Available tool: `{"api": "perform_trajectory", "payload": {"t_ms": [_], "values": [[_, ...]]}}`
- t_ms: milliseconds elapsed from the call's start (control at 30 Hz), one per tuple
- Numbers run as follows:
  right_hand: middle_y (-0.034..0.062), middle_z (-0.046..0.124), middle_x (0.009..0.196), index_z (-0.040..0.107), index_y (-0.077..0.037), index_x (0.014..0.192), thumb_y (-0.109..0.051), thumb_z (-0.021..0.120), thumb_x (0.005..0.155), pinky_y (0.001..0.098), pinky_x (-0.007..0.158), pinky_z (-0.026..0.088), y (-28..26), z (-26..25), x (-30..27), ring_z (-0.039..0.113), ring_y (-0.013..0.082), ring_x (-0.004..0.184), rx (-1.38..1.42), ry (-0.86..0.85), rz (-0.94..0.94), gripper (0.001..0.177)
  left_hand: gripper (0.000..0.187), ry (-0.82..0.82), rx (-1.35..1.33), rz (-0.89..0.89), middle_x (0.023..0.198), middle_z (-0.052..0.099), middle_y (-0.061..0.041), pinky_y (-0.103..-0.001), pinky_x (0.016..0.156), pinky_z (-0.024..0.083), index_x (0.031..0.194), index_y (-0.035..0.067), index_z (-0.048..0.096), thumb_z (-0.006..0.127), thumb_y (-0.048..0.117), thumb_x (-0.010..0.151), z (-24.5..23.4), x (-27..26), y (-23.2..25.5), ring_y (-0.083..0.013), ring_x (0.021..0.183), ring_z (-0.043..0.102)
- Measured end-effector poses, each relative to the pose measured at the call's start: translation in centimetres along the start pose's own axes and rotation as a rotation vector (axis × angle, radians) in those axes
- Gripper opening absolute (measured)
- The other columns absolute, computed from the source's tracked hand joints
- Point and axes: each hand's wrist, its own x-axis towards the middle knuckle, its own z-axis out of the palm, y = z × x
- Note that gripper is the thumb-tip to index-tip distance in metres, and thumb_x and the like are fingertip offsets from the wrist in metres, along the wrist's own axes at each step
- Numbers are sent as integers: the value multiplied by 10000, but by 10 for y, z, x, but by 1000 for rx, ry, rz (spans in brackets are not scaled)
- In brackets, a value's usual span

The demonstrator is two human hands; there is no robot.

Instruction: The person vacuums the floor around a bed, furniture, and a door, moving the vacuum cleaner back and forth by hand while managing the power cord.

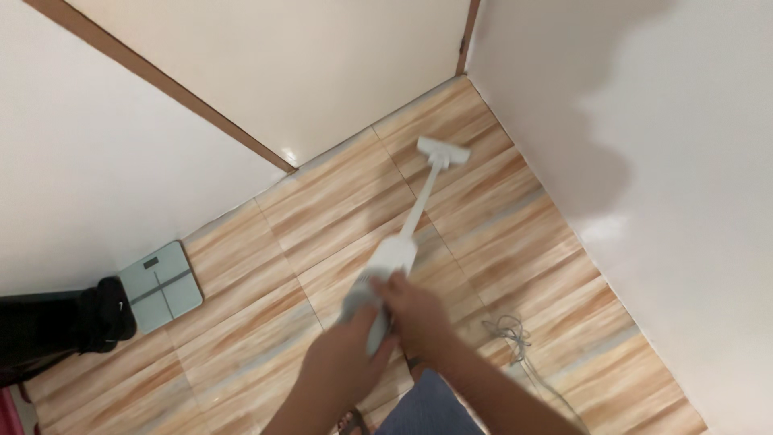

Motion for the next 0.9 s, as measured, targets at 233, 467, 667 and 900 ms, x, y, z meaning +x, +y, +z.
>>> {"api": "perform_trajectory", "payload": {"t_ms": [233, 467, 667, 900], "values": [[80, 649, 1241, 680, -186, 1280, -281, 889, 681, 358, 759, 600, 38, 20, -54, 713, 275, 995, 92, -157, 83, 642, 631, -106, 77, -269, 939, 786, -171, -406, 853, 632, 1373, 249, 621, 770, 451, 794, -48, -49, -36, -292, 864, 809], [100, 694, 718, 799, -97, 995, -259, 736, 967, 312, 562, 455, 288, -8, -137, 579, 187, 611, 226, 71, 1018, 176, 618, -111, 197, -472, 959, 817, -164, -361, 849, 637, 1352, 207, 694, 819, 437, 792, -105, -41, -46, -262, 866, 843], [-52, 499, 658, 629, -54, 789, -111, 729, 856, 263, 508, 328, 280, -36, -126, 419, 59, 606, 716, 378, 795, 133, 553, 174, 67, -8, 931, 772, -214, -418, 723, 619, 1198, 105, 744, 812, 368, 716, -91, -2, -29, -377, 825, 768], [-84, 409, 609, 572, -60, 687, -273, 640, 1042, 248, 505, 269, 146, -52, -59, 341, 21, 587, 622, 579, 636, 419, 462, 60, 2, -68, 893, 755, -214, -461, 756, 607, 1254, 114, 638, 664, 373, 872, -30, 66, 38, -375, 781, 763]]}}
